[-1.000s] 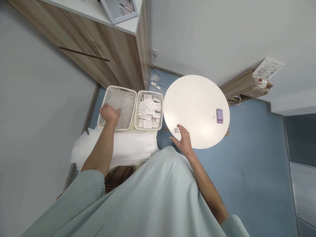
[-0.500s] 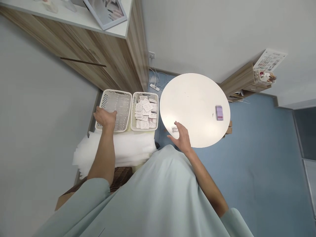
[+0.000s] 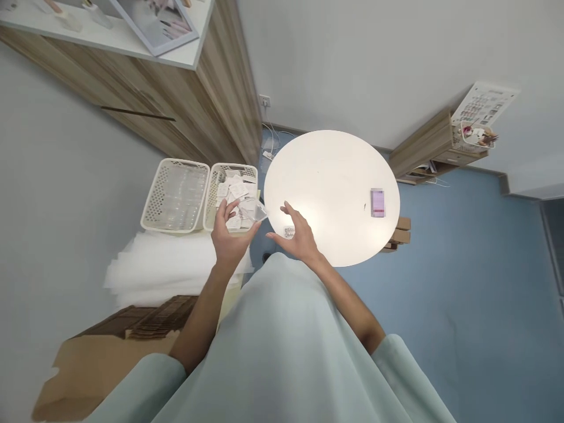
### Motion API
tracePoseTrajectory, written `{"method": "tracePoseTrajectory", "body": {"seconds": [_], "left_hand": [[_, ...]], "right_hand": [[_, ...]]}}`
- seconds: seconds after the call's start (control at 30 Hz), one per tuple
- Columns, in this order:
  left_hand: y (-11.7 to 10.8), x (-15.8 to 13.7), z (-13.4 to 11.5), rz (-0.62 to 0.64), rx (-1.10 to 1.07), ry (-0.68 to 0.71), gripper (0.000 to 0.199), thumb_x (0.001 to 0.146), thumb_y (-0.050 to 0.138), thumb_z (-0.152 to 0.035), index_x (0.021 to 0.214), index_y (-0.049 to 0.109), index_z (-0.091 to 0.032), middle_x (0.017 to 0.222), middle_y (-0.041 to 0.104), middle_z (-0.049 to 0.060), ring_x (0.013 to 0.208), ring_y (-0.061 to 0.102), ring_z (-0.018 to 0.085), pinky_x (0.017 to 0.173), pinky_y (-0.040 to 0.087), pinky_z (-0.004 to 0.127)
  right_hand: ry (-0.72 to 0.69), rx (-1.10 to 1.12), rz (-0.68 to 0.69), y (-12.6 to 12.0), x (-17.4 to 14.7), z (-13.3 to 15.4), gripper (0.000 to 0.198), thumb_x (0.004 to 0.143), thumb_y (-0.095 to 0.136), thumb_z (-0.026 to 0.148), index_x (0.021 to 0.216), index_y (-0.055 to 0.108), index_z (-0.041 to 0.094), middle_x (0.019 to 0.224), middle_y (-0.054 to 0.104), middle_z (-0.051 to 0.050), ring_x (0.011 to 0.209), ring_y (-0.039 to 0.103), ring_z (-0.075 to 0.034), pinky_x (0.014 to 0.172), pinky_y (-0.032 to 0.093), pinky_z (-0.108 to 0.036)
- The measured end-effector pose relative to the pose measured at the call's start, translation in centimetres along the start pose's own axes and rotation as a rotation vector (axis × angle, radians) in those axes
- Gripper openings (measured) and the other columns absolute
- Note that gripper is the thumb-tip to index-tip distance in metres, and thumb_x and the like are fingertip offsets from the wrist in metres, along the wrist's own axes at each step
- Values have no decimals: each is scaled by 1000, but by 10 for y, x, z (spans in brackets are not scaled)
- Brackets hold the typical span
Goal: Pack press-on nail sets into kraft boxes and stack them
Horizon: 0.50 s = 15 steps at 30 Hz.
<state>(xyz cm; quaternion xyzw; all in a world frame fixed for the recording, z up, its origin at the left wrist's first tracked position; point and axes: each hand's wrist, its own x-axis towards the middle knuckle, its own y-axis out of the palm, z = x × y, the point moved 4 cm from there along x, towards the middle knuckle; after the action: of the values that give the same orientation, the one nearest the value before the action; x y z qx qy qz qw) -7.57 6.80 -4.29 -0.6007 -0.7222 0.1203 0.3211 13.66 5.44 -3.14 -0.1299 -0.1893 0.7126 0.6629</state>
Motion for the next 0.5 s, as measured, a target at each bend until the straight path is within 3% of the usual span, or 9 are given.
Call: {"method": "tracePoseTrajectory", "body": {"seconds": [0.2,0.33,0.5], "left_hand": [[58,-24,-70,49,47,196,93,100,73,-43,173,18,-26,149,67,17,142,62,33,115,56,56],[86,-29,-97,122,44,279,87,101,70,-39,173,21,-25,147,68,17,142,62,33,116,55,56],[109,-32,-121,254,20,354,89,100,71,-38,173,22,-27,156,62,17,150,56,36,120,51,60]], "right_hand": [[162,184,12,-52,-7,-16,102,82,91,62,167,42,35,149,69,-10,136,67,-33,123,49,-56],[240,245,-3,-81,-20,-43,100,81,90,63,166,44,33,149,67,-11,138,65,-31,123,50,-55],[320,409,-3,-99,-40,-76,100,82,87,66,165,44,30,143,70,-11,129,70,-27,123,51,-51]]}}
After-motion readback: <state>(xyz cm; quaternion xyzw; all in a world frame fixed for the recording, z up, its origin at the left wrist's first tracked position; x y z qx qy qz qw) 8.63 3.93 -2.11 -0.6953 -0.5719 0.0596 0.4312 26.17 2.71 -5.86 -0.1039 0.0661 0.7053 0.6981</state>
